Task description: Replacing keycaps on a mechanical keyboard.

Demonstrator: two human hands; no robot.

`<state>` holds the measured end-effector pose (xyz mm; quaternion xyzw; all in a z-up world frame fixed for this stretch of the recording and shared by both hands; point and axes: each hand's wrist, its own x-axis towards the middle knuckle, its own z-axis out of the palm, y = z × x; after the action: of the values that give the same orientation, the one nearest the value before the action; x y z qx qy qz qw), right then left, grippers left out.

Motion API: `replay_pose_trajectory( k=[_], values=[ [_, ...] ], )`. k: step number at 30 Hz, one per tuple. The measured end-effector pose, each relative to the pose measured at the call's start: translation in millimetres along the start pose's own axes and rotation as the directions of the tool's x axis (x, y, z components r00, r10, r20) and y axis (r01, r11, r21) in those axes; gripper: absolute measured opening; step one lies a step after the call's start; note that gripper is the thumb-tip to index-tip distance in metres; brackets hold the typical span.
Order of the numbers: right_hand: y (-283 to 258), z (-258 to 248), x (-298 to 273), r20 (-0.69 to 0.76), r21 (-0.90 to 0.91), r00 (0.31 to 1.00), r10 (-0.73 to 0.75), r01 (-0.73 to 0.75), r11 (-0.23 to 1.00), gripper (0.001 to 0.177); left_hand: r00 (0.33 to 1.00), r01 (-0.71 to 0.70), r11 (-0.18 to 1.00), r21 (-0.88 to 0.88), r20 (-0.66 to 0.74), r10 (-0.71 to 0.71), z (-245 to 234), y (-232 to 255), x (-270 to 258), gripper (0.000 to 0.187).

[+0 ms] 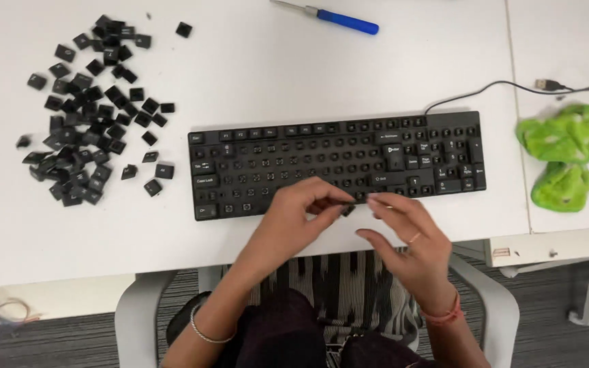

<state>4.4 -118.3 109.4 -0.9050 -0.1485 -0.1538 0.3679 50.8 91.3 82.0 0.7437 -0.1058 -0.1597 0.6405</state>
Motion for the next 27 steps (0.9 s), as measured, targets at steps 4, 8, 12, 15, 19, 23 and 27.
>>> replay_pose_trajectory(
  k=[4,8,12,15,19,23,27],
  values=[
    [-2.7,5.7,-0.8,0.022,-0.055,1.000,0.000,0.001,0.998,0.034,0.999,-0.021,0.994,-0.104,-0.039,0.017,30.7,5.3,2.2,0.018],
    [4.0,6.6,-9.9,-0.061,-0.122,0.997,0.039,-0.046,0.991,0.028,0.990,0.043,0.984,-0.173,-0.123,-0.065,49.8,4.2,3.1,0.013],
    [6.4,8.8,-17.4,-0.116,-0.151,0.988,0.107,-0.124,0.981,0.030,0.989,0.000,0.982,-0.188,-0.142,-0.027,65.8,-1.1,1.9,0.013],
    [7.8,6.9,-16.9,-0.147,-0.174,0.982,0.117,-0.142,0.974,0.030,0.983,-0.062,0.973,-0.222,-0.181,0.021,77.3,-6.7,2.0,0.016],
    [14.8,3.2,-14.0,-0.189,-0.134,0.967,0.170,-0.197,0.971,0.030,0.979,-0.115,0.969,-0.219,-0.192,0.073,88.3,-4.7,3.0,0.022],
    [20.6,-0.3,-15.1,-0.192,-0.206,0.972,0.133,-0.172,0.963,0.031,0.967,-0.189,0.965,-0.183,-0.207,0.150,98.7,-7.9,5.0,0.029],
    [28.6,-2.8,-18.0,-0.184,-0.254,0.978,0.094,-0.140,0.957,0.033,0.974,-0.168,0.960,-0.224,-0.185,0.128,103.1,-9.4,14.7,0.029]
  ],
)
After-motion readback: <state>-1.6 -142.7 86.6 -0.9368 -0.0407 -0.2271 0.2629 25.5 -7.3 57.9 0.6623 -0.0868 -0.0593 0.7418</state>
